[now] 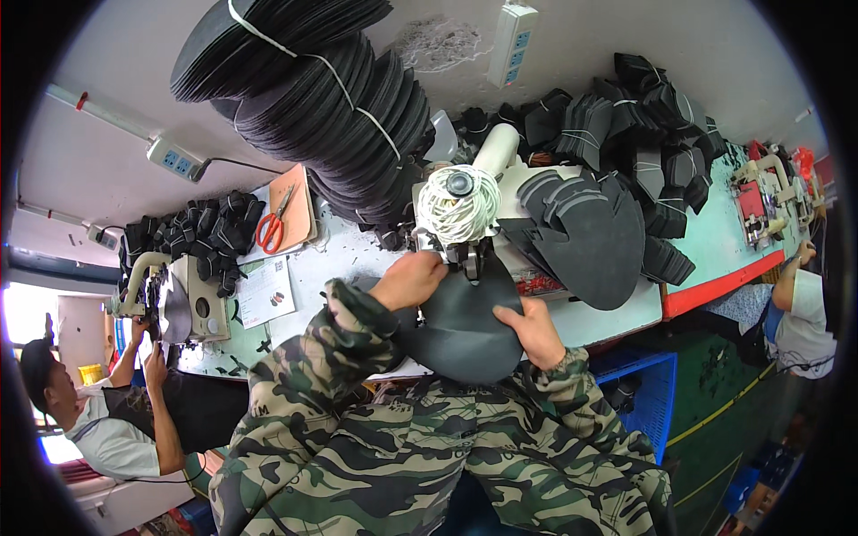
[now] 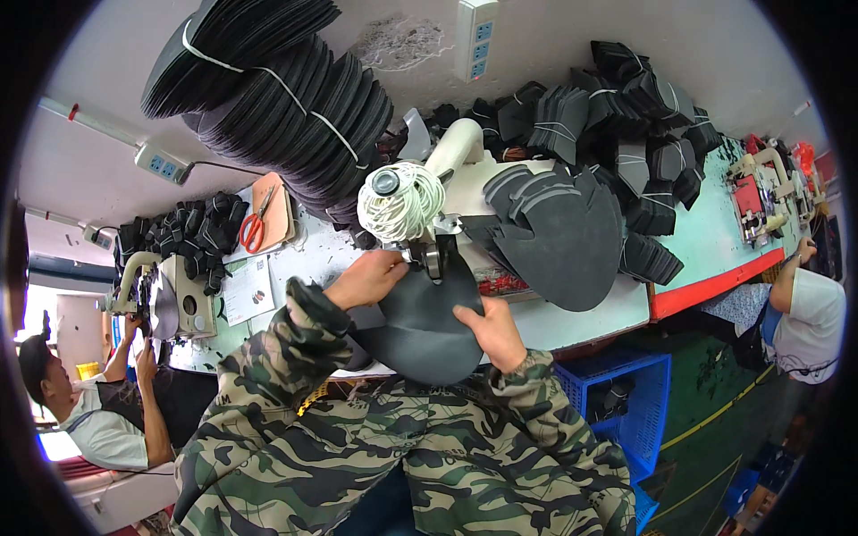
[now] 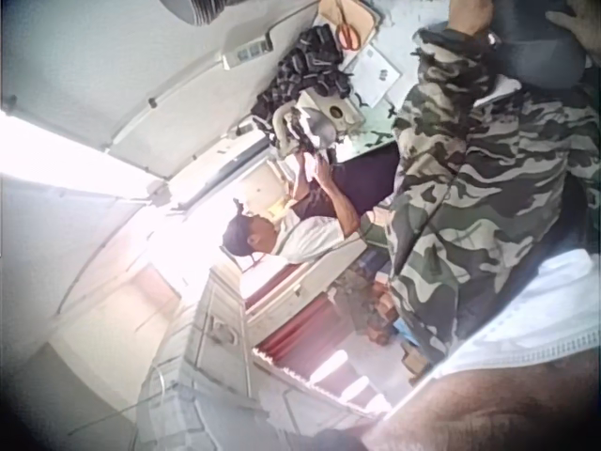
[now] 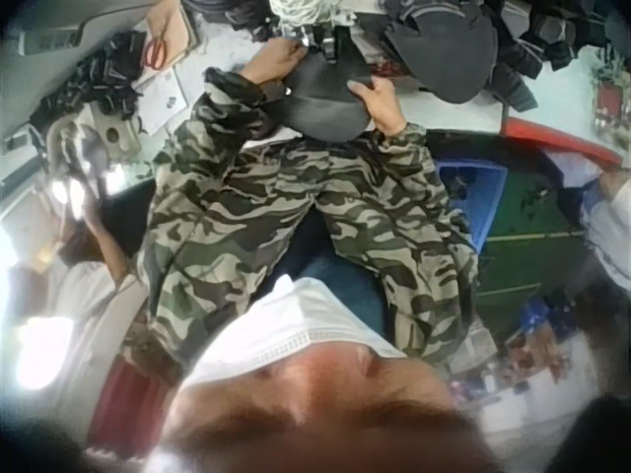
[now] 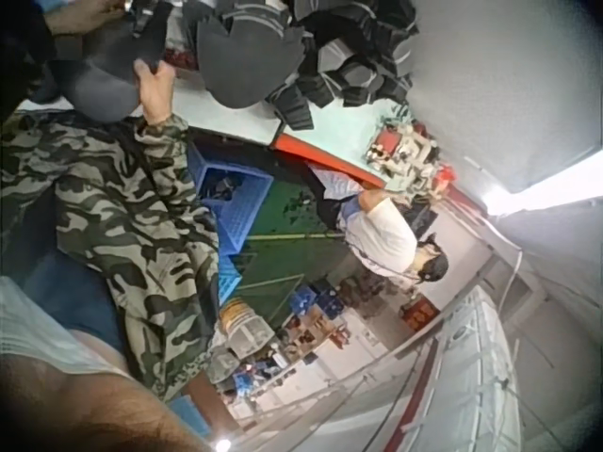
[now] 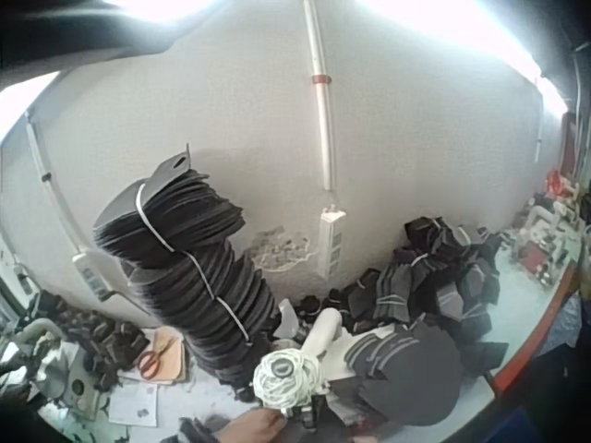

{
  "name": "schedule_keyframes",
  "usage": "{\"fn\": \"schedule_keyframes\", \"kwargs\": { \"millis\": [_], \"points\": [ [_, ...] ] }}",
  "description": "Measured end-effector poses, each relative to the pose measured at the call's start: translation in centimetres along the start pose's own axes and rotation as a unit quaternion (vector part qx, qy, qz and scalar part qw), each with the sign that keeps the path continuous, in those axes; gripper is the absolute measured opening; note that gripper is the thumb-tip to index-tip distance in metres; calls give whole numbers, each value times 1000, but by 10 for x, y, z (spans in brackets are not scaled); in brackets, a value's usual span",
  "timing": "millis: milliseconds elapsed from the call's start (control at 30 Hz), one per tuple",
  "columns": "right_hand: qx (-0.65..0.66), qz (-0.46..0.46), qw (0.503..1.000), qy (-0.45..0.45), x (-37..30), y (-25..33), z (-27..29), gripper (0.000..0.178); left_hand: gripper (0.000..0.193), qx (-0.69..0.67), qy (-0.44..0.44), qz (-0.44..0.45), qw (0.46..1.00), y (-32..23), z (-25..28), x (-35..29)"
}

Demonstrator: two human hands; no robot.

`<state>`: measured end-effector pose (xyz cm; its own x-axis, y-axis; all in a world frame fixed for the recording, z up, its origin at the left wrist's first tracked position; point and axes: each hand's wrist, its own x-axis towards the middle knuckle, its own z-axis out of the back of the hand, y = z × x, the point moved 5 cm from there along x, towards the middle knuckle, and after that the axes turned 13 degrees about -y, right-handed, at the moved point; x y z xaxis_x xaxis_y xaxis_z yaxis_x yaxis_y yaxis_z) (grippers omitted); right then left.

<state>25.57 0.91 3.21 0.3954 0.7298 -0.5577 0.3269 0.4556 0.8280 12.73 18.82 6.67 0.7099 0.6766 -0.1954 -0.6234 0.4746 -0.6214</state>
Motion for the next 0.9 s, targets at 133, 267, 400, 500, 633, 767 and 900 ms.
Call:
{"fn": "schedule_keyframes", "kwargs": {
  "millis": [133,267,400,500,633,767,900],
  "points": [
    [30,-165,982,84,-32,-13,-19,35,25,-44,84,27,995,5,-13,16],
    [18,61,995,72,-59,30,-18,29,24,-187,120,145,964,39,-8,15],
    [-39,325,894,-305,-95,114,66,27,18,257,-79,34,962,101,20,-4],
    [-220,455,791,-345,-87,152,84,28,29,328,-22,-10,944,139,3,-36],
    [-408,400,790,-222,-54,119,54,37,27,302,-58,23,951,151,-3,-51],
    [-227,327,917,16,-50,65,12,42,24,238,52,-56,968,99,11,-52],
    [-124,232,953,149,-30,29,-8,48,25,-186,293,-73,935,12,18,-70]
  ]
}}
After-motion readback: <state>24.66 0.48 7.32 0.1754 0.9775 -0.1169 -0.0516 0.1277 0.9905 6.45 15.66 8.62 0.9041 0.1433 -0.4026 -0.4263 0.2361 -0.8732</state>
